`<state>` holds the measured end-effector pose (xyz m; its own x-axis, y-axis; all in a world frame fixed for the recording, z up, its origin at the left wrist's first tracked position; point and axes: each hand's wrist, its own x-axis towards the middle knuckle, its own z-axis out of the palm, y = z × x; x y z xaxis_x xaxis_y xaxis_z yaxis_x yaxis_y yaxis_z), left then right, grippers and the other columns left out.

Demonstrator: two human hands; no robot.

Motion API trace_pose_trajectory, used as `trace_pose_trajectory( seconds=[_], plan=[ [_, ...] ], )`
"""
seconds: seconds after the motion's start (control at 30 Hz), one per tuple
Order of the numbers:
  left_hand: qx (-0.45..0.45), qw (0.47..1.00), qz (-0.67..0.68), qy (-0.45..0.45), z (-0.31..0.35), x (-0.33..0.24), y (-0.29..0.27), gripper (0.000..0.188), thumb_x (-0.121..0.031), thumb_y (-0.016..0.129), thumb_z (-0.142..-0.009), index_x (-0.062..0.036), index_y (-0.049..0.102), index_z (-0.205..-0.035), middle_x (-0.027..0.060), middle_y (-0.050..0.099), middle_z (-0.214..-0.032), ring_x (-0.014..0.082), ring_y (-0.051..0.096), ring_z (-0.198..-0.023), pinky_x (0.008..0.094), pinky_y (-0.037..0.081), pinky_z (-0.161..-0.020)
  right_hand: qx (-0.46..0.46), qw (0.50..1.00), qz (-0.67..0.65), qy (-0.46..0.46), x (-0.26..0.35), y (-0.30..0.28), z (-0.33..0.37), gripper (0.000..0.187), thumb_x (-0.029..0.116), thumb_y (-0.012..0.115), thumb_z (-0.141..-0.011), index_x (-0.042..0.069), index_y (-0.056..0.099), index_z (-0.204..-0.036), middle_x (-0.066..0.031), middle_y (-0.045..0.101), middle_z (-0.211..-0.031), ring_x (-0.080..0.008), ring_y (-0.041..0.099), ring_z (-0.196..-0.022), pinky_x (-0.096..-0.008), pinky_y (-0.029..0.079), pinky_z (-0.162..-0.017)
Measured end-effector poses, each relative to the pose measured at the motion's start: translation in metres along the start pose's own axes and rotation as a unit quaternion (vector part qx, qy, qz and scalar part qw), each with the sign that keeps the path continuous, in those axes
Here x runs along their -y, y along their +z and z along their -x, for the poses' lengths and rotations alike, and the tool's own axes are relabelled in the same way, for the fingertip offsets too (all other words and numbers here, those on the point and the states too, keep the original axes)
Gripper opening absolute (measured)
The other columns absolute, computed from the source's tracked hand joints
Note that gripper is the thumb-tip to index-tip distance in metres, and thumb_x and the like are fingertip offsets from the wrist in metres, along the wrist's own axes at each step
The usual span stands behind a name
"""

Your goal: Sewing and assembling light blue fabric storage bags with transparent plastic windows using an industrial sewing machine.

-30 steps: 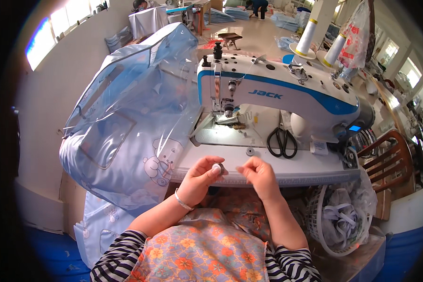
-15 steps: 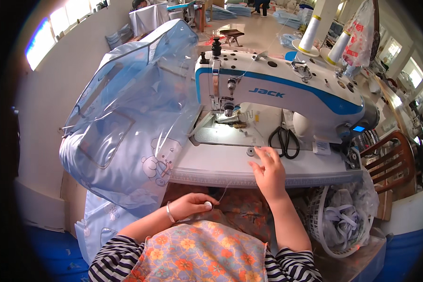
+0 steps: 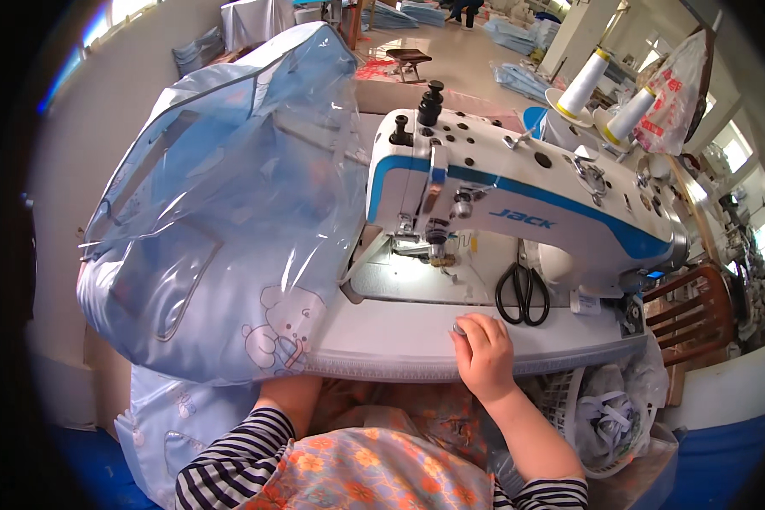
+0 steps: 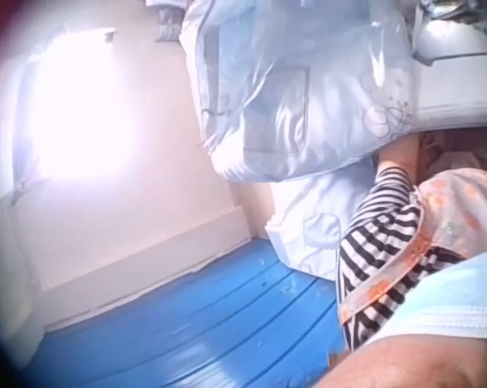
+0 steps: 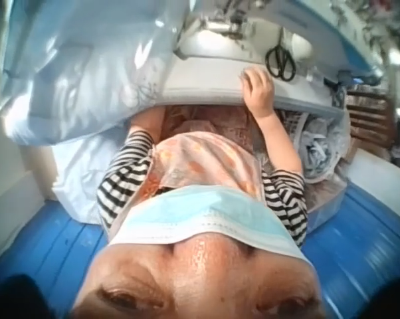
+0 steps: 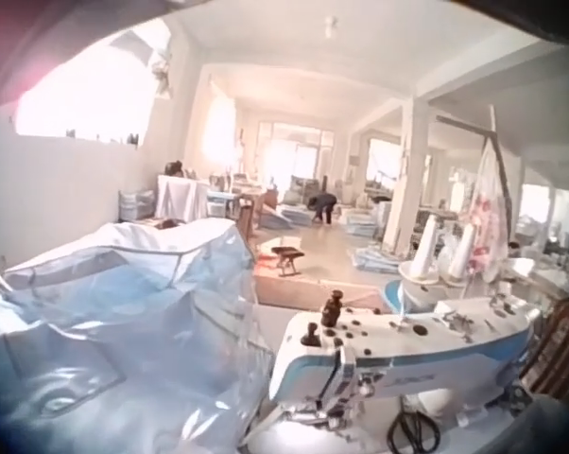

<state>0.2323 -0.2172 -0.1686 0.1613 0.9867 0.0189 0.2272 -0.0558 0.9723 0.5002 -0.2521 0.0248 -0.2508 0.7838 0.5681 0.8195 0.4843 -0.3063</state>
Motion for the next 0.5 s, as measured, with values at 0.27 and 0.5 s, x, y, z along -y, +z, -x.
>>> trace_pose_trajectory(
  seconds=[0.27, 0.5],
  plan=[
    [0.0, 0.994, 0.083, -0.069, -0.017, 0.015, 0.011, 0.035, -0.018, 0.066, -0.088, -0.0032, 0.058, -0.119, 0.0104, 0.063, -0.107, 0.0201, 0.062, -0.097, 0.0323, 0.053, -0.078, 0.016, 1.0, 0.013, 0.0, -0.002, 0.0, -0.003, 0.025, 0.0, 0.07, -0.073, 0.002, 0.063, -0.096, -0.0131, 0.064, -0.096, -0.0316, 0.061, -0.084, -0.0389, 0.049, -0.075],
    [-0.019, 0.984, 0.129, -0.119, -0.02, 0.012, 0.005, 0.035, -0.018, 0.066, -0.088, -0.0033, 0.058, -0.119, 0.0102, 0.063, -0.107, 0.0198, 0.062, -0.097, 0.0323, 0.053, -0.079, 0.018, 1.0, 0.016, 0.0, -0.003, 0.0, -0.003, 0.026, 0.0, 0.071, -0.072, 0.003, 0.063, -0.096, -0.0126, 0.064, -0.097, -0.0314, 0.061, -0.085, -0.0391, 0.049, -0.076]
  ],
)
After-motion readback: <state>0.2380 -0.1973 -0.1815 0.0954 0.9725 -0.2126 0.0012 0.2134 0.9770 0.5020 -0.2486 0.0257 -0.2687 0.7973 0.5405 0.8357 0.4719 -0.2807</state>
